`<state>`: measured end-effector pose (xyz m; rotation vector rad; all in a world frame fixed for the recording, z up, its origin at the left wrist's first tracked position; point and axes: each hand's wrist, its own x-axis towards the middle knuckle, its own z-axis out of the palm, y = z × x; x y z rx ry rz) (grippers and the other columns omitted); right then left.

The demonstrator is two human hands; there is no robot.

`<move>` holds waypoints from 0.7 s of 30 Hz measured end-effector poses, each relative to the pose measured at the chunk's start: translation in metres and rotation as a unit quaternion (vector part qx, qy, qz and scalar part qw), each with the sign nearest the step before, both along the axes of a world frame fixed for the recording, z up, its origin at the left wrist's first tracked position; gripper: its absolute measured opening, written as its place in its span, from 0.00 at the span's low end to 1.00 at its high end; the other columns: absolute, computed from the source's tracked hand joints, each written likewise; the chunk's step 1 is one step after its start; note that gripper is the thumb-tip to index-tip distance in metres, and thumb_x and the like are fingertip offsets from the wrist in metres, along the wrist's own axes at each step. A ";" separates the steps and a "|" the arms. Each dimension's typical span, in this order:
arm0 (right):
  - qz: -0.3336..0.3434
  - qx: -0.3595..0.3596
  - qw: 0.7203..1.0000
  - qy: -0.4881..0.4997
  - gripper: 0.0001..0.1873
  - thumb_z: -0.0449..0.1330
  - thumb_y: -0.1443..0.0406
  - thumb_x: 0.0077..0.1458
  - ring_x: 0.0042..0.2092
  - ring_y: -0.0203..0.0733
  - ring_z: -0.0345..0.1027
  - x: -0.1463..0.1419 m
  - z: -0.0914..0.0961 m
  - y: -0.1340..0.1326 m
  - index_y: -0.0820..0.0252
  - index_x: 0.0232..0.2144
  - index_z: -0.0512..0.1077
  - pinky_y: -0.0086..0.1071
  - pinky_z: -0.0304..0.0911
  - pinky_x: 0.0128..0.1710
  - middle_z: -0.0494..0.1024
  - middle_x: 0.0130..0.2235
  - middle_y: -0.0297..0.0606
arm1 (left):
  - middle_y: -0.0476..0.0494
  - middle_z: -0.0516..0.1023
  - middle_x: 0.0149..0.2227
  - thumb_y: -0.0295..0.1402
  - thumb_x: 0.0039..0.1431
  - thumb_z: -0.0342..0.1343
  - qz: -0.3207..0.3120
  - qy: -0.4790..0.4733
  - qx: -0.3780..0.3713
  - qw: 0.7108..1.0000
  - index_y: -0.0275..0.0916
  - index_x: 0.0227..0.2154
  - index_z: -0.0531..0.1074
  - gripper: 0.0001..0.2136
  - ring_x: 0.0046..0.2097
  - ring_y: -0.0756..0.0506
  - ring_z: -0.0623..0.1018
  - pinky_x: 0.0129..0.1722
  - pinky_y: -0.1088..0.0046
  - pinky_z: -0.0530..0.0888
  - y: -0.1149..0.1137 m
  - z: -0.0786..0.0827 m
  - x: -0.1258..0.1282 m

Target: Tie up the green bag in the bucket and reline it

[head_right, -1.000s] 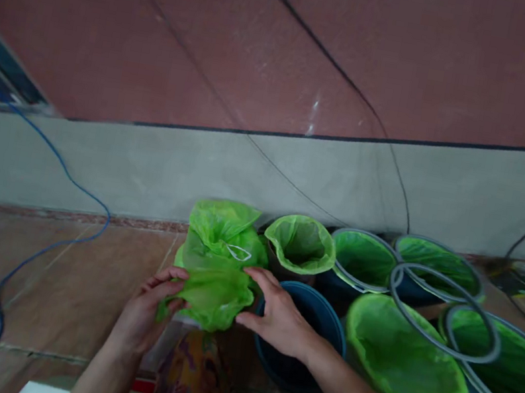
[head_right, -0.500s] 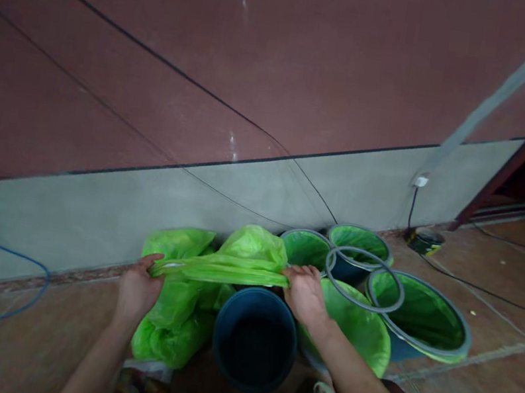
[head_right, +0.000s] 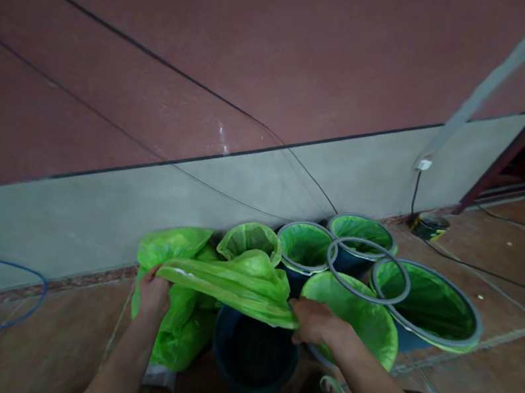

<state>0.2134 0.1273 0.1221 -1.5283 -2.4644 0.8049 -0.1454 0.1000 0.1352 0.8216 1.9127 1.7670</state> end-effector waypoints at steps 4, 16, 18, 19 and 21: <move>0.041 -0.031 0.988 0.145 0.31 0.66 0.61 0.46 0.48 0.50 0.73 -0.031 0.024 -0.007 0.58 0.54 0.71 0.39 0.66 0.48 0.78 0.49 0.46 | 0.52 0.75 0.25 0.32 0.41 0.57 -0.058 0.070 0.018 0.996 0.38 0.31 0.72 0.10 0.28 0.49 0.73 0.31 0.73 0.72 0.002 0.006 0.035; 0.012 0.067 0.970 0.235 0.07 0.57 0.69 0.52 0.27 0.33 0.62 -0.111 0.026 -0.018 0.60 0.23 0.69 0.28 0.54 0.28 0.70 0.24 0.30 | 0.46 0.77 0.36 0.23 0.48 0.53 -0.171 0.335 0.018 0.927 0.40 0.38 0.72 0.13 0.39 0.46 0.77 0.43 0.69 0.74 -0.009 0.008 0.091; -0.026 0.124 0.964 0.236 0.08 0.54 0.69 0.54 0.27 0.34 0.61 -0.102 0.029 -0.010 0.60 0.24 0.68 0.28 0.54 0.28 0.69 0.24 0.30 | 0.45 0.77 0.38 0.19 0.44 0.51 -0.167 0.364 0.007 0.916 0.41 0.41 0.72 0.19 0.41 0.45 0.77 0.45 0.69 0.74 -0.007 0.007 0.085; -0.050 0.155 0.957 0.240 0.08 0.53 0.68 0.55 0.28 0.35 0.63 -0.095 0.032 -0.006 0.59 0.25 0.69 0.29 0.56 0.30 0.70 0.26 0.31 | 0.45 0.77 0.39 0.18 0.43 0.51 -0.165 0.374 -0.001 0.913 0.41 0.42 0.72 0.22 0.42 0.45 0.77 0.45 0.69 0.74 -0.006 0.007 0.082; -0.104 0.210 0.940 0.249 0.07 0.51 0.67 0.57 0.31 0.37 0.66 -0.080 0.037 0.004 0.59 0.30 0.69 0.30 0.59 0.34 0.72 0.30 0.34 | 0.43 0.76 0.41 0.18 0.42 0.51 -0.158 0.385 -0.022 0.909 0.40 0.44 0.72 0.24 0.42 0.44 0.77 0.45 0.68 0.75 -0.005 0.006 0.076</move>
